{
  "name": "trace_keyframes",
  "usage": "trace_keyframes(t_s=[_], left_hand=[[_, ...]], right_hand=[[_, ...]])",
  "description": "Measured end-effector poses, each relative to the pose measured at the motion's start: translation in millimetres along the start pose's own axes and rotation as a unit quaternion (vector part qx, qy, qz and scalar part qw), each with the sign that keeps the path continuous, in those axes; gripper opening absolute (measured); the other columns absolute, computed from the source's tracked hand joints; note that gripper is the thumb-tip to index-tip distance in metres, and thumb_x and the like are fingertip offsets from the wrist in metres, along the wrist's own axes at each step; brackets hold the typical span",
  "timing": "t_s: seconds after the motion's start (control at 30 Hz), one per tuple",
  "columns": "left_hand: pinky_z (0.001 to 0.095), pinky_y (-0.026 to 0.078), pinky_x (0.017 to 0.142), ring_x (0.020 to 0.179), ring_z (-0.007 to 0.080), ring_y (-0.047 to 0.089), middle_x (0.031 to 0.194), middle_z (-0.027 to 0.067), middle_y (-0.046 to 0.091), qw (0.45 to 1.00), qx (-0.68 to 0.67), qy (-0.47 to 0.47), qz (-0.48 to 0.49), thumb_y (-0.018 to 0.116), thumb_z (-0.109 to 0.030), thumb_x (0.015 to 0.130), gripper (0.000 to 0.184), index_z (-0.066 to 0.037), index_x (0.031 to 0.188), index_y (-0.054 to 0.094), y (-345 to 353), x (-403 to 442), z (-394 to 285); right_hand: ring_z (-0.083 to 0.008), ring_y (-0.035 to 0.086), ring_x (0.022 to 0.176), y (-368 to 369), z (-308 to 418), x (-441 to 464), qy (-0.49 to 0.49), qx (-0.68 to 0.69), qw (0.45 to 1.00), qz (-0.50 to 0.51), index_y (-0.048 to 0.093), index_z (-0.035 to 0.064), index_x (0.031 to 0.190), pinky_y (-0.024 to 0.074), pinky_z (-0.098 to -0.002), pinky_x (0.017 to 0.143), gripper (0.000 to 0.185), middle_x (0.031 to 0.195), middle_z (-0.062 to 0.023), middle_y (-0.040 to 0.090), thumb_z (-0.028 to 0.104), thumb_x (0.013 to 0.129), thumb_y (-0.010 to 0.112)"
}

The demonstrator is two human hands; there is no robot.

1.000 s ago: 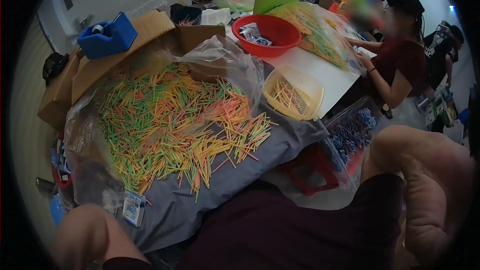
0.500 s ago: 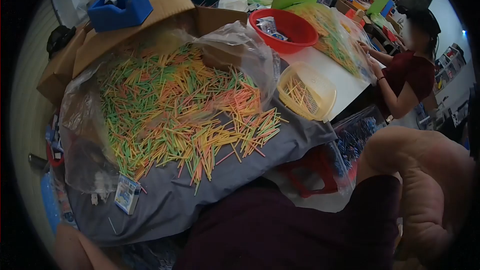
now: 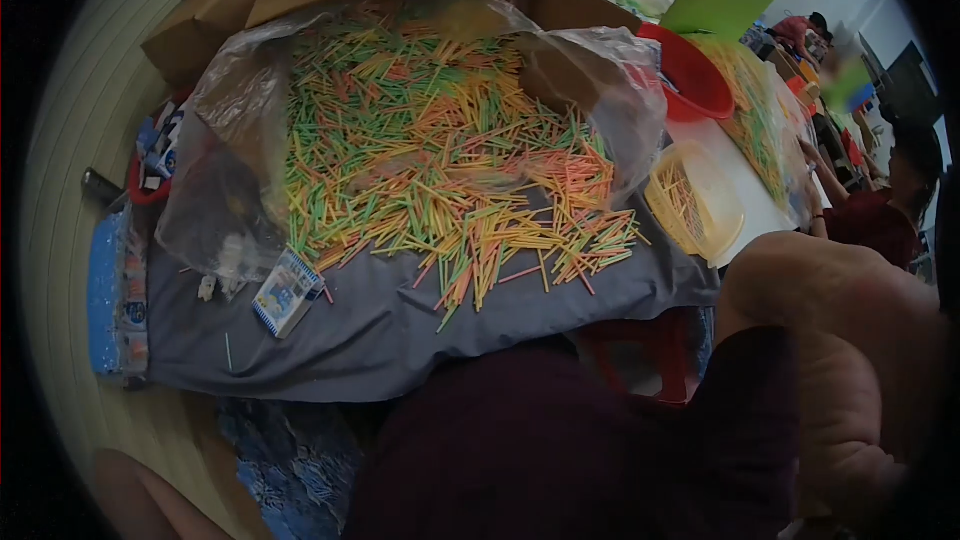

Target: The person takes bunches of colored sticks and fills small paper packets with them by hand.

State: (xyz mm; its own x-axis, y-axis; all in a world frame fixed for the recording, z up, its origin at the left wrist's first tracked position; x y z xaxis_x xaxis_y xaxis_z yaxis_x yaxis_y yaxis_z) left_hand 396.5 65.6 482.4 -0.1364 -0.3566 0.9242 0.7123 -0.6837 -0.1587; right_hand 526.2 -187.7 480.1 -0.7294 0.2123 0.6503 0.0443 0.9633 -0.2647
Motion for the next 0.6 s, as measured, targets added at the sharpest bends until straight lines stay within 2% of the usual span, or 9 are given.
trace_keyframes(t_s=[0.17, 0.3, 0.37, 0.4, 0.43, 0.47, 0.5, 0.57, 0.6], left_hand=[[0.0444, 0.050, 0.086, 0.097, 0.0296, 0.062, 0.105, 0.0169, 0.064, 0.995, 0.084, 0.038, -0.028, 0.067, -0.015, 0.086, 0.023, 0.002, 0.102, 0.067, -20, 10, -52], [0.0442, 0.050, 0.085, 0.097, 0.0293, 0.062, 0.105, 0.0168, 0.064, 0.975, 0.205, 0.045, -0.072, 0.067, -0.015, 0.086, 0.023, 0.002, 0.102, 0.067, -34, 4, -95], [0.0441, 0.050, 0.085, 0.097, 0.0291, 0.062, 0.105, 0.0168, 0.064, 0.966, 0.243, -0.044, -0.079, 0.068, -0.015, 0.086, 0.024, 0.002, 0.102, 0.067, -46, -27, -93], [0.0440, 0.050, 0.085, 0.097, 0.0291, 0.062, 0.105, 0.0167, 0.064, 0.950, 0.256, -0.170, -0.054, 0.068, -0.015, 0.086, 0.024, 0.002, 0.102, 0.067, -45, -64, -69], [0.0440, 0.050, 0.085, 0.097, 0.0290, 0.062, 0.106, 0.0167, 0.064, 0.900, 0.273, -0.337, 0.035, 0.068, -0.015, 0.085, 0.024, 0.002, 0.102, 0.067, -33, -116, -31], [0.0439, 0.050, 0.085, 0.097, 0.0289, 0.062, 0.106, 0.0167, 0.064, 0.831, 0.280, -0.456, 0.153, 0.068, -0.015, 0.085, 0.024, 0.002, 0.102, 0.067, -16, -170, 4], [0.0419, 0.048, 0.082, 0.096, 0.0297, 0.058, 0.101, 0.0110, 0.063, 0.787, 0.295, -0.478, 0.255, 0.080, -0.007, 0.072, 0.038, 0.000, 0.107, 0.068, -1, -224, 26], [0.0412, 0.047, 0.083, 0.096, 0.0294, 0.056, 0.105, 0.0102, 0.062, 0.738, 0.326, -0.489, 0.331, 0.080, -0.012, 0.073, 0.037, 0.000, 0.106, 0.068, 7, -299, 45], [0.0412, 0.047, 0.083, 0.096, 0.0294, 0.056, 0.105, 0.0102, 0.062, 0.746, 0.311, -0.488, 0.331, 0.080, -0.012, 0.073, 0.037, 0.000, 0.106, 0.068, 11, -313, 49]], right_hand=[[-0.0250, 0.062, 0.098, 32, -19, -30, 0.058, 0.012, 0.998, -0.031, 0.065, 0.0055, 0.115, 0.0467, -0.0401, 0.087, 0.025, 0.109, -0.0075, 0.066, 0.009, 0.091, 0.066], [-0.0251, 0.062, 0.099, 128, -42, -97, 0.217, -0.002, 0.968, 0.122, 0.065, 0.0052, 0.116, 0.0469, -0.0399, 0.087, 0.025, 0.110, -0.0078, 0.066, 0.009, 0.091, 0.065], [-0.0252, 0.062, 0.099, 174, -32, -128, 0.245, 0.032, 0.953, 0.175, 0.065, 0.0051, 0.116, 0.0470, -0.0398, 0.087, 0.025, 0.111, -0.0079, 0.066, 0.009, 0.091, 0.065], [-0.0252, 0.062, 0.099, 182, -23, -136, 0.243, 0.041, 0.955, 0.165, 0.065, 0.0051, 0.116, 0.0470, -0.0398, 0.087, 0.025, 0.111, -0.0079, 0.066, 0.009, 0.091, 0.065], [-0.0267, 0.063, 0.097, 201, -18, -153, 0.264, 0.077, 0.934, 0.226, 0.066, 0.0048, 0.114, 0.0457, -0.0406, 0.087, 0.026, 0.108, -0.0091, 0.067, 0.007, 0.088, 0.066], [-0.0281, 0.063, 0.096, 218, -11, -169, 0.283, 0.111, 0.908, 0.289, 0.067, 0.0046, 0.111, 0.0444, -0.0414, 0.087, 0.027, 0.106, -0.0103, 0.067, 0.005, 0.084, 0.067], [-0.0281, 0.063, 0.096, 226, -6, -173, 0.282, 0.114, 0.907, 0.292, 0.067, 0.0046, 0.111, 0.0444, -0.0414, 0.087, 0.027, 0.106, -0.0103, 0.067, 0.005, 0.084, 0.067], [-0.0248, 0.058, 0.105, 254, 2, -198, 0.319, 0.169, 0.848, 0.387, 0.067, 0.0072, 0.114, 0.0399, -0.0437, 0.090, 0.033, 0.104, -0.0081, 0.064, 0.001, 0.082, 0.065], [-0.0248, 0.058, 0.105, 263, 4, -209, 0.327, 0.160, 0.843, 0.397, 0.067, 0.0072, 0.114, 0.0399, -0.0437, 0.090, 0.033, 0.104, -0.0081, 0.064, 0.001, 0.082, 0.065]])
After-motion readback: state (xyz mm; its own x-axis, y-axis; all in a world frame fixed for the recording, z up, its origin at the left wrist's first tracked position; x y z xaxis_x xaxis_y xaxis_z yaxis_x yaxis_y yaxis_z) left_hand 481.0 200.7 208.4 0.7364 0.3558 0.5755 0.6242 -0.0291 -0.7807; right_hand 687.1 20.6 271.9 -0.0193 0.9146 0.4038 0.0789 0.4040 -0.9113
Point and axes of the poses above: each hand's wrist, its own x-axis towards the middle knuckle, its own y-axis out of the palm, z = x × y, the point moved 10 cm from there along x, towards the middle knuckle
